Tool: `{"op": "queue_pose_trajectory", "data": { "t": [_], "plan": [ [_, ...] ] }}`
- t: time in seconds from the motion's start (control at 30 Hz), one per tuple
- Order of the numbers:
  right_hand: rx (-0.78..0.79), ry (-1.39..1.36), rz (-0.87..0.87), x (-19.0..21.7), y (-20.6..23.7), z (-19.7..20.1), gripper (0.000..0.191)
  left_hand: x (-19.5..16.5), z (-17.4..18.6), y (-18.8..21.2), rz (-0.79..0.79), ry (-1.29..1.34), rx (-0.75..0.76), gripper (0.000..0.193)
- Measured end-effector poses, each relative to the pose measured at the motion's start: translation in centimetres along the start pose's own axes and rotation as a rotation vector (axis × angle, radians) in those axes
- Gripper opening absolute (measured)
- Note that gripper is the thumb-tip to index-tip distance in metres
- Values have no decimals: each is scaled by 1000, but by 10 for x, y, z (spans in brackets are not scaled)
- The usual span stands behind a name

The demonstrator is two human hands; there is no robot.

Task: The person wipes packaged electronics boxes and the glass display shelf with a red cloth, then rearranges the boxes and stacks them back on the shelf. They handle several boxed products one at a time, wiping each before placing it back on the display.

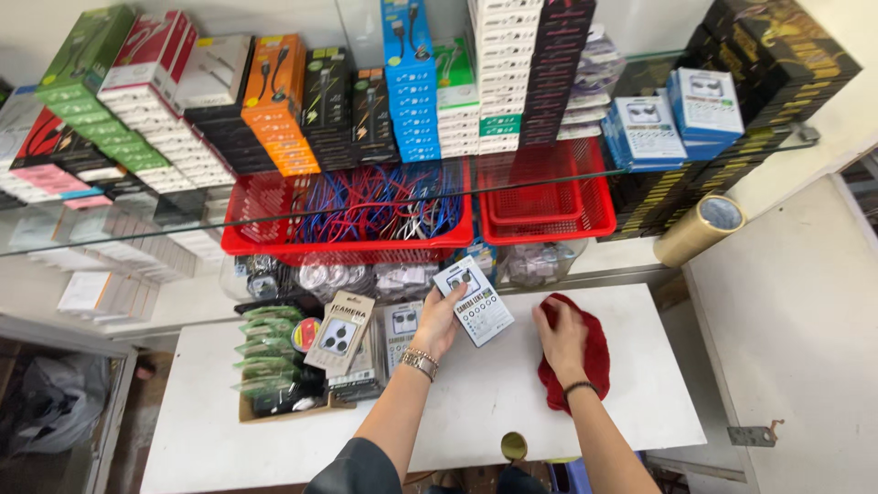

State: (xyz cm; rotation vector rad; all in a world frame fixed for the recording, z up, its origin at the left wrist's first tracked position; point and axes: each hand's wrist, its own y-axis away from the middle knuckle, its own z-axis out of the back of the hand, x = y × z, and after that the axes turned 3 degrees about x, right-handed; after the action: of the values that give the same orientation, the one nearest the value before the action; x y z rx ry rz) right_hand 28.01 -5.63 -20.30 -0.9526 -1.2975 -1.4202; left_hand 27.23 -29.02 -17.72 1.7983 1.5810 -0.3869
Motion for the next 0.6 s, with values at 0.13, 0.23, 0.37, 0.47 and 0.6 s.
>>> {"op": "queue_pose_trajectory", "data": {
  "t": [0.13, 0.23, 0.37, 0.47, 0.6],
  "plan": [
    [-22, 875, 49, -12, 29, 38, 48, -4, -5, -9, 51, 7, 103, 42],
    [-126, 470, 172, 2, 36, 39, 48, -7, -15, -11, 107, 53, 85, 62],
    [-56, 297, 579, 41, 36, -11, 52, 9, -49, -5, 145, -54, 83, 72],
    [-157, 591, 783, 67, 33, -36, 55, 27, -73, -1, 174, -71, 61, 71],
    [-285, 138, 418, 93, 12, -8, 46, 34, -75, -1, 79, -301, 177, 60]
  ]
}}
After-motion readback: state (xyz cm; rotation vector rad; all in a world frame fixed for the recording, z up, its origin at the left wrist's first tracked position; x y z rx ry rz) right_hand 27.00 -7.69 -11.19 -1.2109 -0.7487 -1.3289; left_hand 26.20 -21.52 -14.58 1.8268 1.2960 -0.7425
